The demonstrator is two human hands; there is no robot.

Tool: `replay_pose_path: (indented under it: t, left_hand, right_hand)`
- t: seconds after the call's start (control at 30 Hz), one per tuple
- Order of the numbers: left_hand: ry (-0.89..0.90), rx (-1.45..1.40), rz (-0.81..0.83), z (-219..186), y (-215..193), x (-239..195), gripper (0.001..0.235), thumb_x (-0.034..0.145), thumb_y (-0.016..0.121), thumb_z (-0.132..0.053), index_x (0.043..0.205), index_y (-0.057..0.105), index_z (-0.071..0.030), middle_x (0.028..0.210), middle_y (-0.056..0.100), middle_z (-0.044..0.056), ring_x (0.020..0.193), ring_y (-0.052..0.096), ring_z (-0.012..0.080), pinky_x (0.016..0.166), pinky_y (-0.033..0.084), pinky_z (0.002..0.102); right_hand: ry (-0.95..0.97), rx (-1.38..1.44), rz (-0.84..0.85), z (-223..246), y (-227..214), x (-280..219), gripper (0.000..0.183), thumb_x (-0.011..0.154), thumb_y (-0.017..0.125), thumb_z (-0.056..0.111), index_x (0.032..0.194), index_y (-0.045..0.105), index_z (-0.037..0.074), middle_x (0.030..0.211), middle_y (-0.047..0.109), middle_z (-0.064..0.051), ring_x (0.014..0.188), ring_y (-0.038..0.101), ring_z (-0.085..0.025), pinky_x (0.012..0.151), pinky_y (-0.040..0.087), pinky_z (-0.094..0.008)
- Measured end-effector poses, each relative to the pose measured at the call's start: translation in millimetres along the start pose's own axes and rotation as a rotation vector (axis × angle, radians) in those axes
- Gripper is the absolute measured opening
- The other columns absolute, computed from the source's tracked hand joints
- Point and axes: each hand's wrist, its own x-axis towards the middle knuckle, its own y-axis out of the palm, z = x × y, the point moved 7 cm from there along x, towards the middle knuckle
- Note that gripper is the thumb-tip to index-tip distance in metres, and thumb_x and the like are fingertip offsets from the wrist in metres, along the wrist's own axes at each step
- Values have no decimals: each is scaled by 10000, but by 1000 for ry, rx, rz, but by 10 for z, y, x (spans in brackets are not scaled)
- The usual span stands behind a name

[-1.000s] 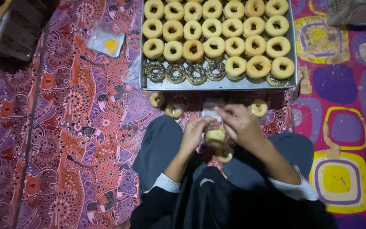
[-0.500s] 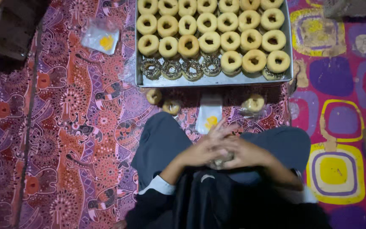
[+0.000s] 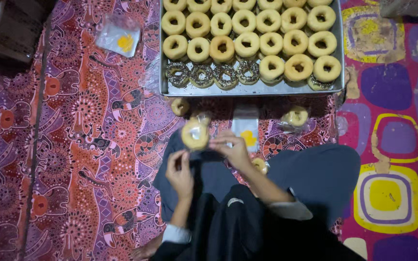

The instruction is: The person sits on the floor and individually places doughnuts into small plastic bags. They pick doughnuts from a metal tray, insert them into bags, and set the filled bags aside on the floor. The process is repeated for multiple doughnuts.

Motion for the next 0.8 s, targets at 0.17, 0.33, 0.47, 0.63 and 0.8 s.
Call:
replay_pose_path:
  t: [0.17,0.33,0.47,0.63,0.8]
  left_hand:
    - [-402,185,155,643,-263,-361,230,915,765,-138,1090,721,4,782,701,40,690,575,108,633,458,277]
    - [-239,529,664,630,301,-275,442,848,786,-289,1213,682,-61,923,773,63,743,728,186,700,566,336]
    - [32,549,744,605,1192,122,377,969,638,-268,1305,682,-101,1140,752,139,1008,722,304,850,573,411]
    - [221,1200,1017,1398,2400,228,893,755,793,-601,1465,466,-170,1553,431,131,1470,348,352,1154,229,606]
    - [262,1397,1030,1839,2523,258,1170,637,858,-657,1584,308,-248,1640,304,122,1546,169,391,1120,-79,758]
  right_hand:
    - [577,408,41,-809,485,-593,339,895,843,83,1146,645,-28,990,701,-123,929,659,-221,814,529,-325]
    - [780,389,3,-1094,-340,-818,657,761,828,123,1342,525,84,1227,697,-48,1086,702,-181,859,591,-338]
    - [847,-628,227,-1104,-1131,-780,646,756,880,215,1303,562,83,1208,699,-124,1117,696,-265,951,552,-370]
    - [135,-790,-122,-654,-1088,-27,490,759,773,131,1207,605,27,1249,614,-203,1191,602,-393,1023,522,-440]
    - [189,-1087,383,-1166,-672,896,306,805,685,330,899,757,48,878,714,-214,808,705,-414,758,569,-525]
